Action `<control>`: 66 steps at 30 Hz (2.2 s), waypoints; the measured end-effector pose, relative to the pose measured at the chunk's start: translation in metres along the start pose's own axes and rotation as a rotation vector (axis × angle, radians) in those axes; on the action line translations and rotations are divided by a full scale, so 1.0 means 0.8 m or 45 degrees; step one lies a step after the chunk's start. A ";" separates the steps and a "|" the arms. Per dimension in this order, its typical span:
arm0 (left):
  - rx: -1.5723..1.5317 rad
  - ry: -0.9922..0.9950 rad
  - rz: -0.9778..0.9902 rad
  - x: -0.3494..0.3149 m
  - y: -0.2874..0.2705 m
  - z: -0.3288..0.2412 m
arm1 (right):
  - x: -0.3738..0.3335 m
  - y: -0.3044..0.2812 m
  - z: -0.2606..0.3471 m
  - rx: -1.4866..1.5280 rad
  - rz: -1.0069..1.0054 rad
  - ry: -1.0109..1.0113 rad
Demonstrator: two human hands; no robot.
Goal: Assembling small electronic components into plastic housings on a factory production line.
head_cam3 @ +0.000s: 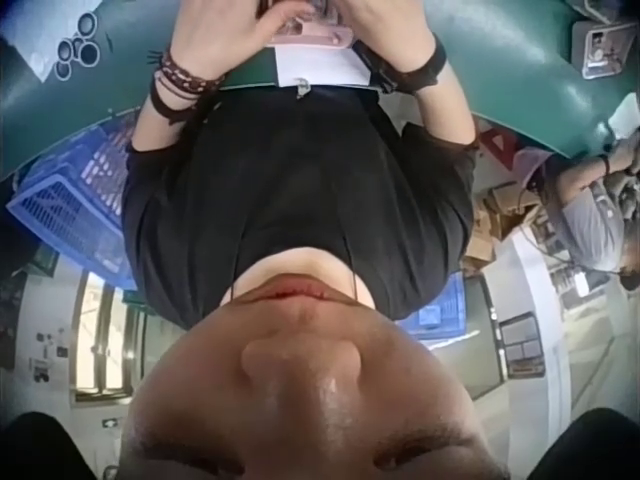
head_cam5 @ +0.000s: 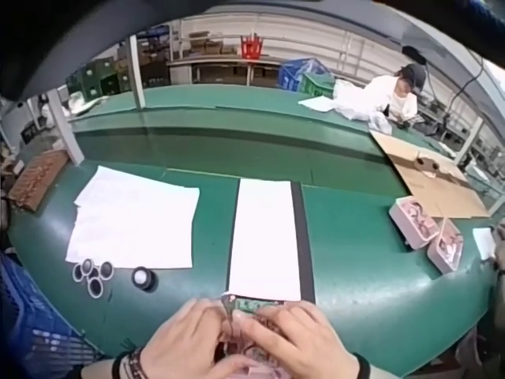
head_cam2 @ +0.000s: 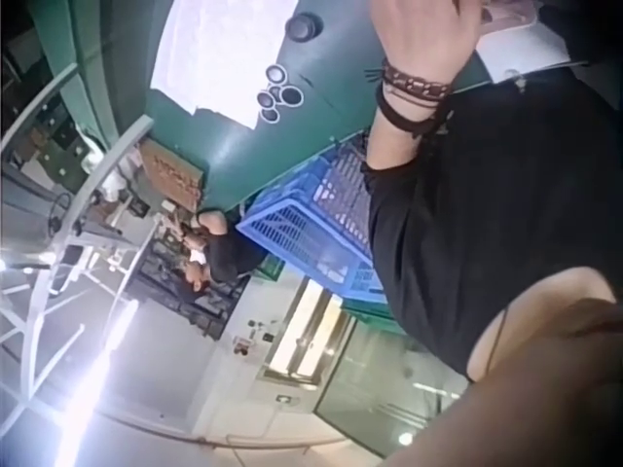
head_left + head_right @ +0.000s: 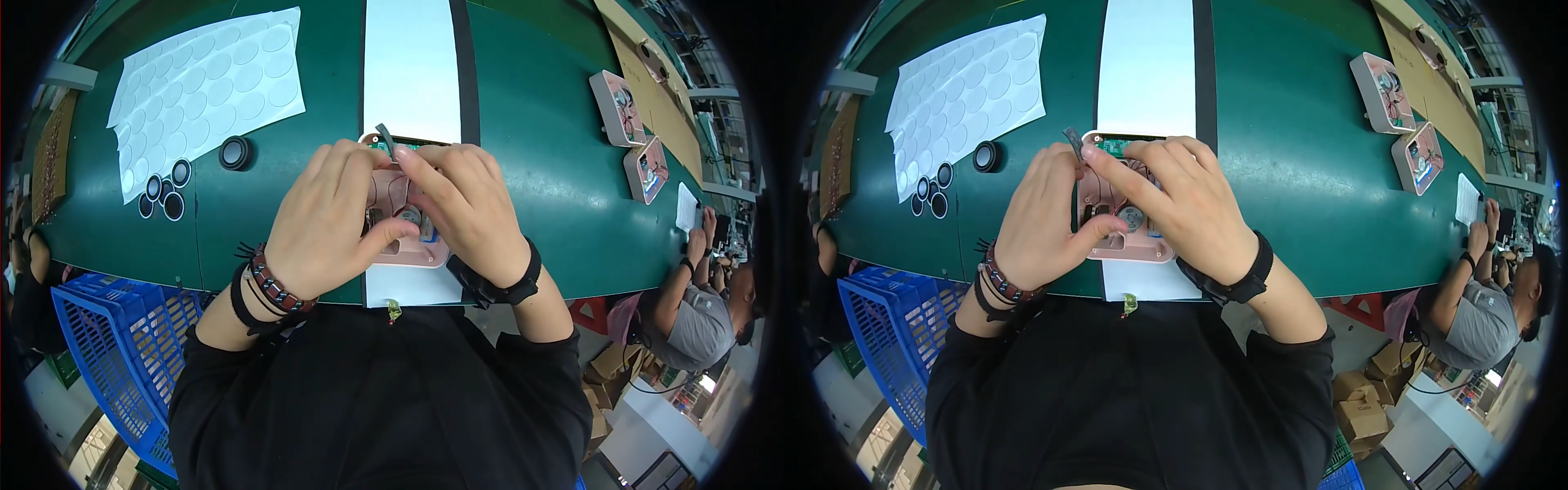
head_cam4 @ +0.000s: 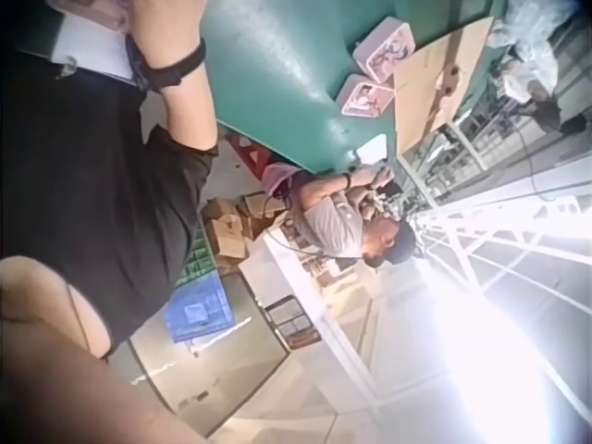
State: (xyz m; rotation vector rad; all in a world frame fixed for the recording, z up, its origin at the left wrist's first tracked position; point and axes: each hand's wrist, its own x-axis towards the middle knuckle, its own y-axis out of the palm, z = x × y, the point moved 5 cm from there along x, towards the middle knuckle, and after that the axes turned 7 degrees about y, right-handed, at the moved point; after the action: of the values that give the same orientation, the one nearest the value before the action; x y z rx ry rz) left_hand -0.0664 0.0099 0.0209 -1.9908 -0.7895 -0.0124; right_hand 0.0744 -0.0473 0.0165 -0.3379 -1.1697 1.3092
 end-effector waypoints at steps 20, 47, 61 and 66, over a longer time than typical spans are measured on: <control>-0.029 -0.155 -0.171 0.006 0.018 0.024 | -0.016 0.008 -0.056 0.936 0.222 0.133; -0.202 -0.006 -0.034 0.014 0.027 0.017 | -0.010 -0.009 -0.033 0.628 -0.022 0.315; -0.214 0.006 -0.062 0.016 0.028 0.017 | -0.006 0.003 -0.027 0.383 0.085 0.485; -0.235 0.005 -0.070 0.015 0.027 0.017 | -0.005 0.005 -0.027 0.390 0.063 0.479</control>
State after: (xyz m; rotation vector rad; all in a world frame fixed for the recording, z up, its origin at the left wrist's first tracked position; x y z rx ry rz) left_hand -0.0490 0.0199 0.0003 -2.1412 -0.8667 -0.1255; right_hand 0.0901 -0.0406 0.0019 -0.3699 -0.6389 1.3735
